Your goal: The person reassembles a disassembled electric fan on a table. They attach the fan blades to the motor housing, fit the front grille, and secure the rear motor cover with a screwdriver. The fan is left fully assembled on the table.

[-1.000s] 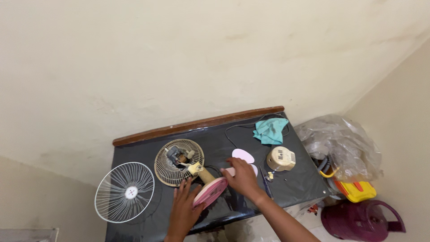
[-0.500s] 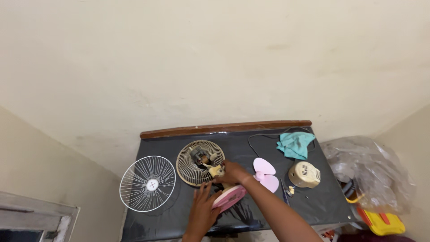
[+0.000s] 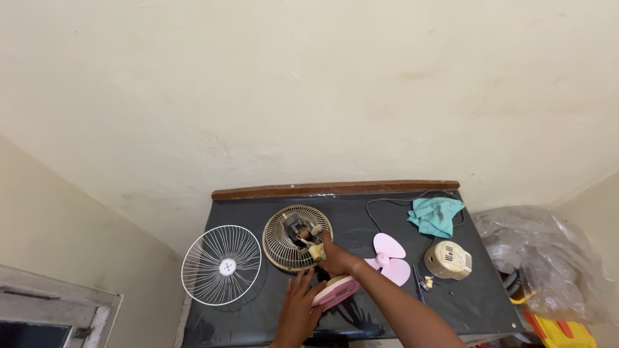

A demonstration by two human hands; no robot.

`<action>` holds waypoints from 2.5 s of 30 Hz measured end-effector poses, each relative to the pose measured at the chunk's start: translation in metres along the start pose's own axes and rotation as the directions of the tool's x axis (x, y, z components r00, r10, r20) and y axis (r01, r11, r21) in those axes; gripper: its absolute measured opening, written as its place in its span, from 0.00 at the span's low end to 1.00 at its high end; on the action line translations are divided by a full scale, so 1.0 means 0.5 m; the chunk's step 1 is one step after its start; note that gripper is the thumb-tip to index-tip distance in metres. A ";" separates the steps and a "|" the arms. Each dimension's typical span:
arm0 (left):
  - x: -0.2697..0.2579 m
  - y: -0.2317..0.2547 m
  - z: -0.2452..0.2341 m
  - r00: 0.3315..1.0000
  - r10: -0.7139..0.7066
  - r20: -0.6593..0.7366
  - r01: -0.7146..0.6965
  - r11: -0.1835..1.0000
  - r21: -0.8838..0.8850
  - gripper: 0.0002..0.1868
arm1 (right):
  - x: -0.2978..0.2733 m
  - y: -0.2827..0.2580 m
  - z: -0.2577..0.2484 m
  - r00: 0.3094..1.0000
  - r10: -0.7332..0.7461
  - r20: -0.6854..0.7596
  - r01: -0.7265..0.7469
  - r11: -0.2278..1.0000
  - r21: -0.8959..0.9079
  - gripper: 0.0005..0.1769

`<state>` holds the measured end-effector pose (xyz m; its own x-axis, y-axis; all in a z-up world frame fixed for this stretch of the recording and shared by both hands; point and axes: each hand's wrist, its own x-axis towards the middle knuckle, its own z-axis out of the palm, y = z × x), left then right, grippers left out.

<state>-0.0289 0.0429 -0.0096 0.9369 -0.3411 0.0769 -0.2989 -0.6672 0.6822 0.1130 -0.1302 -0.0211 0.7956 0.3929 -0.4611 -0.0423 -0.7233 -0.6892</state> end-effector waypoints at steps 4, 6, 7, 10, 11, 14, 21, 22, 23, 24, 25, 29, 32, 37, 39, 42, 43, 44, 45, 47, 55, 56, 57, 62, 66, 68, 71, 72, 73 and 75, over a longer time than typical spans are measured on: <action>-0.012 -0.004 0.002 0.999 0.045 -0.031 -0.044 0.999 0.009 0.27 | -0.024 -0.006 0.007 0.995 -0.067 -0.067 0.071 0.996 0.055 0.58; -0.012 0.000 0.002 0.998 0.054 -0.016 -0.054 0.998 0.022 0.27 | -0.040 -0.009 0.006 0.982 -0.129 -0.135 0.144 0.984 0.105 0.58; -0.014 0.002 0.002 0.997 0.077 -0.029 -0.076 0.997 0.035 0.29 | -0.048 -0.011 0.003 0.979 -0.133 -0.157 0.151 0.982 0.111 0.58; -0.019 0.008 0.004 0.992 0.118 -0.053 -0.114 0.991 0.076 0.32 | -0.077 -0.014 0.002 0.965 -0.144 -0.217 0.176 0.975 0.136 0.56; -0.017 0.008 0.006 0.992 0.116 -0.056 -0.111 0.990 0.093 0.33 | -0.083 -0.016 0.001 0.960 -0.154 -0.234 0.192 0.971 0.146 0.56; -0.012 -0.002 0.018 0.986 0.148 -0.082 -0.137 0.982 0.129 0.33 | -0.095 -0.020 0.005 0.914 -0.214 -0.343 0.285 0.943 0.171 0.53; -0.025 -0.058 0.069 0.956 0.216 -0.199 -0.157 0.949 0.272 0.29 | -0.096 -0.002 0.046 0.748 -0.339 -0.571 0.481 0.869 0.115 0.45; -0.027 -0.064 0.073 0.962 0.198 -0.187 -0.144 0.953 0.267 0.30 | -0.096 0.001 0.051 0.747 -0.332 -0.576 0.484 0.866 0.129 0.46; -0.028 -0.069 0.076 0.969 0.179 -0.172 -0.130 0.956 0.263 0.31 | -0.097 0.005 0.057 0.747 -0.324 -0.580 0.486 0.862 0.143 0.46; -0.028 -0.075 0.078 0.974 0.161 -0.158 -0.116 0.959 0.259 0.32 | -0.096 0.010 0.062 0.747 -0.316 -0.585 0.487 0.859 0.158 0.46; -0.034 -0.080 0.080 0.979 0.150 -0.136 -0.113 0.962 0.251 0.33 | -0.095 0.016 0.069 0.704 -0.357 -0.614 0.524 0.845 0.110 0.46; -0.046 -0.095 0.080 0.998 0.061 -0.017 -0.057 0.978 0.202 0.39 | -0.086 0.048 0.097 0.705 -0.364 -0.608 0.536 0.836 0.121 0.47; -0.057 -0.094 0.082 1.000 -0.007 0.031 0.000 0.981 0.193 0.44 | -0.080 0.085 0.130 0.649 -0.399 -0.648 0.558 0.828 0.049 0.47; -0.064 -0.083 0.081 0.984 -0.115 0.136 0.077 0.963 0.260 0.45 | -0.053 0.149 0.183 0.509 -0.436 -0.742 0.563 0.821 -0.096 0.47; -0.065 -0.078 0.078 0.972 -0.162 0.172 0.117 0.962 0.245 0.43 | -0.048 0.169 0.196 0.470 -0.448 -0.760 0.632 0.772 -0.065 0.45; -0.055 -0.077 0.076 0.940 -0.222 0.260 0.158 0.956 0.246 0.45 | -0.050 0.193 0.203 0.492 -0.530 -0.690 0.515 0.817 -0.260 0.37; -0.054 -0.077 0.076 0.938 -0.231 0.256 0.168 0.954 0.246 0.46 | -0.054 0.197 0.208 0.505 -0.517 -0.691 0.515 0.823 -0.240 0.38; -0.052 -0.076 0.077 0.937 -0.240 0.253 0.178 0.953 0.247 0.46 | -0.059 0.200 0.212 0.519 -0.501 -0.693 0.514 0.830 -0.215 0.38; -0.048 -0.076 0.077 0.937 -0.249 0.244 0.189 0.950 0.247 0.46 | -0.060 0.199 0.213 0.526 -0.498 -0.690 0.517 0.831 -0.206 0.39; -0.045 -0.074 0.080 0.928 -0.273 0.255 0.202 0.941 0.272 0.47 | -0.068 0.199 0.217 0.524 -0.493 -0.694 0.535 0.825 -0.182 0.40; -0.050 -0.086 0.090 0.938 -0.266 0.221 0.211 0.946 0.245 0.39 | -0.084 0.210 0.230 0.501 -0.484 -0.717 0.592 0.797 -0.124 0.44; -0.055 -0.087 0.094 0.964 -0.214 0.156 0.182 0.963 0.197 0.40 | -0.086 0.213 0.232 0.498 -0.490 -0.715 0.601 0.790 -0.122 0.45; -0.056 -0.087 0.095 0.983 -0.159 0.088 0.144 0.978 0.153 0.40 | -0.086 0.213 0.232 0.492 -0.491 -0.719 0.610 0.784 -0.118 0.46; -0.085 -0.050 0.099 0.800 -0.160 -0.579 0.129 0.987 -0.096 0.48 | -0.122 0.197 0.223 0.574 -0.414 -0.706 0.540 0.840 -0.053 0.49; -0.084 0.001 0.046 0.605 0.211 -0.768 -0.138 0.978 0.159 0.62 | -0.197 0.150 0.192 0.755 -0.199 -0.625 0.442 0.858 0.262 0.47; -0.078 0.022 0.018 0.585 0.427 -0.690 -0.194 0.899 0.392 0.63 | -0.241 0.122 0.181 0.727 -0.257 -0.637 0.480 0.853 0.203 0.48; -0.053 0.052 -0.013 0.637 0.573 -0.516 -0.253 0.787 0.562 0.56 | -0.287 0.078 0.156 0.606 -0.385 -0.696 0.589 0.805 0.068 0.48; -0.047 0.061 -0.020 0.669 0.588 -0.455 -0.269 0.762 0.589 0.52 | -0.300 0.068 0.149 0.552 -0.431 -0.714 0.627 0.779 0.015 0.48; -0.043 0.067 -0.027 0.688 0.595 -0.416 -0.276 0.744 0.608 0.47 | -0.311 0.059 0.147 0.568 -0.390 -0.724 0.600 0.799 0.040 0.46; -0.030 0.074 -0.043 0.724 0.603 -0.335 -0.290 0.707 0.645 0.37 | -0.329 0.045 0.145 0.598 -0.307 -0.740 0.545 0.833 0.094 0.43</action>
<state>-0.0500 0.0378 0.0300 0.5592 -0.4269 0.7107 -0.5998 -0.8001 -0.0087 -0.0625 -0.1697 -0.0013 0.9360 0.0367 0.3500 0.3415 -0.3353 -0.8780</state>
